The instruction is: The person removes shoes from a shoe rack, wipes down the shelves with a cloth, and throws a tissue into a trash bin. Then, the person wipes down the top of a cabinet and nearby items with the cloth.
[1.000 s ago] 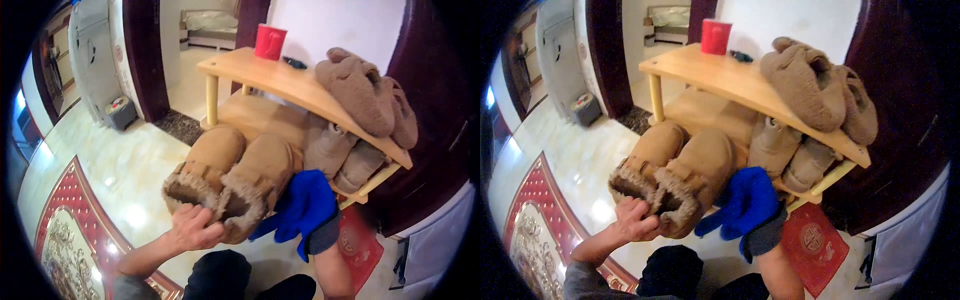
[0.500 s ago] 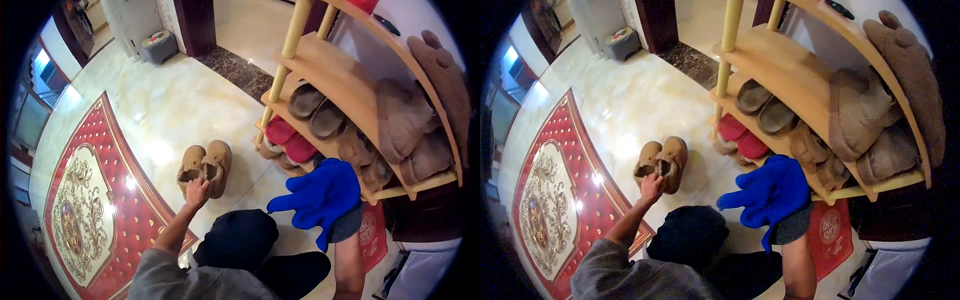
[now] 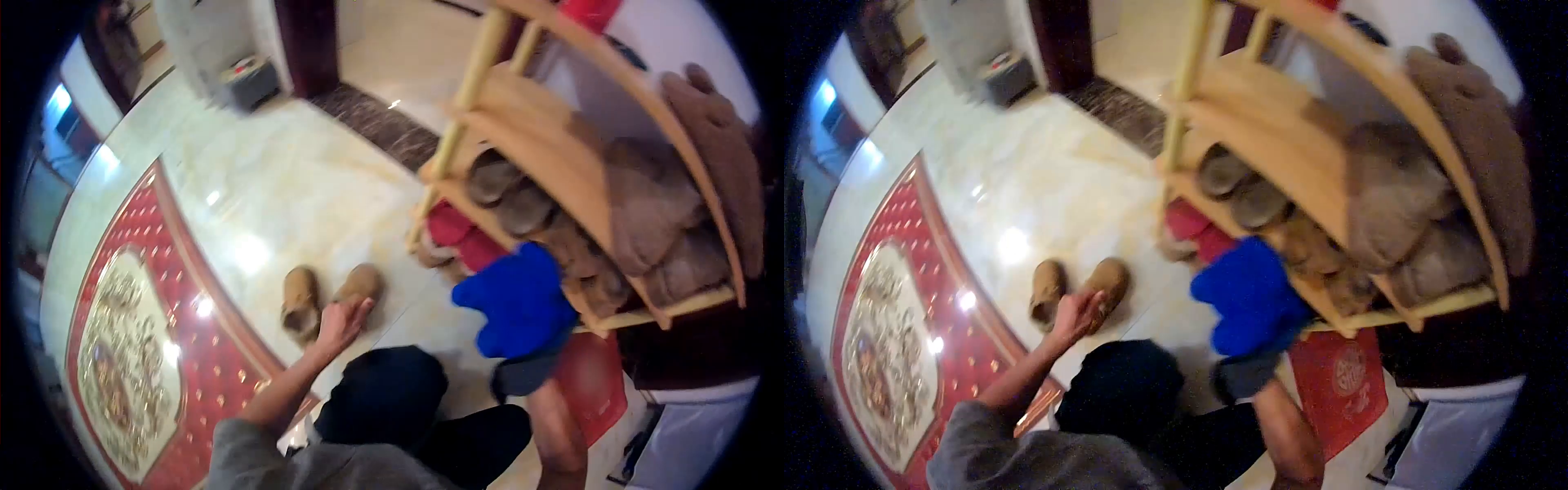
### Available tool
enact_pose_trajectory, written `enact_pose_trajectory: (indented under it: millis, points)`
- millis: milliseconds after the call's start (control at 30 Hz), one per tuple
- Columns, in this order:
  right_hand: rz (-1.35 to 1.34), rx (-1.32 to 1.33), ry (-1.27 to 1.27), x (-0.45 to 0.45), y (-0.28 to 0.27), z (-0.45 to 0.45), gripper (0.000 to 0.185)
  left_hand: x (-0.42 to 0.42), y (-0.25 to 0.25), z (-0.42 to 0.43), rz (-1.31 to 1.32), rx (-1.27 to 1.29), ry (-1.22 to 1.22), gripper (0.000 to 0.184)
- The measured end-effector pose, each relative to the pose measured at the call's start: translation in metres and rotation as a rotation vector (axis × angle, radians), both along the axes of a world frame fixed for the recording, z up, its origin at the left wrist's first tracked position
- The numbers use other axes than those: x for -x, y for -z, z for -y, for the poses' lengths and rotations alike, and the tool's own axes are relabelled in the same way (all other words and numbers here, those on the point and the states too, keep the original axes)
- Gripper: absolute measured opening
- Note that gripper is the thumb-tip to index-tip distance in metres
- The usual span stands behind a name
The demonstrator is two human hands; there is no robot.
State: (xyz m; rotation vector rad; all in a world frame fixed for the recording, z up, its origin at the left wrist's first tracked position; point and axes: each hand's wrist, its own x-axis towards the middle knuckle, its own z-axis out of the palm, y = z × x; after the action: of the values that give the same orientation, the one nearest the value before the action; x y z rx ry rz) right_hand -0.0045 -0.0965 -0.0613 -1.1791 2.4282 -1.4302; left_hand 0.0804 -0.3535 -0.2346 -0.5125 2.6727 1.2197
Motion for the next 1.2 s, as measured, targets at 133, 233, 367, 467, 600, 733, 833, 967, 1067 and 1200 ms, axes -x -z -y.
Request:
enact_pose_trajectory:
  millis: [133, 233, 367, 467, 600, 733, 833, 967, 1067, 1200]
  points:
    - [-0.520, -0.120, -0.085, -0.017, -0.011, 0.052, 0.023, 0.026, -0.059, -0.079, -0.493, -0.940, 0.049, 0.036]
    - [-0.559, -0.061, 0.051, -0.017, -0.024, 0.051, 0.025, 0.033, -0.093, -0.095, -0.544, -1.053, 0.062, 0.038]
    - [-0.402, 0.135, 0.321, -0.001, -0.041, -0.004, 0.013, 0.059, -0.136, -0.089, -0.782, -0.783, 0.112, 0.045]
    - [-0.537, 0.229, 0.653, 0.008, -0.061, -0.040, 0.012, 0.095, -0.179, -0.087, -1.061, -0.314, 0.172, 0.052]
    - [-0.921, 0.198, 0.897, 0.026, -0.079, -0.073, 0.027, 0.186, -0.228, -0.104, -1.162, 0.363, 0.193, 0.062]
    - [-0.875, 0.180, 0.969, 0.047, -0.078, -0.085, 0.057, 0.235, -0.235, -0.152, -0.654, 0.742, 0.389, 0.079]
    - [-0.917, -0.016, 0.966, 0.056, -0.074, -0.084, 0.076, 0.235, -0.269, -0.170, -0.413, 0.721, 0.670, 0.081]
    - [-1.016, -0.103, 1.014, 0.068, -0.059, -0.085, 0.076, 0.278, -0.271, -0.179, -0.312, 0.697, 0.888, 0.083]
    - [-1.011, -0.146, 1.035, 0.069, -0.055, -0.089, 0.074, 0.338, -0.249, -0.184, -0.320, 0.702, 0.764, 0.086]
    - [-1.023, -0.154, 1.019, 0.070, -0.055, -0.094, 0.073, 0.366, -0.245, -0.162, -0.379, 0.726, 0.477, 0.091]
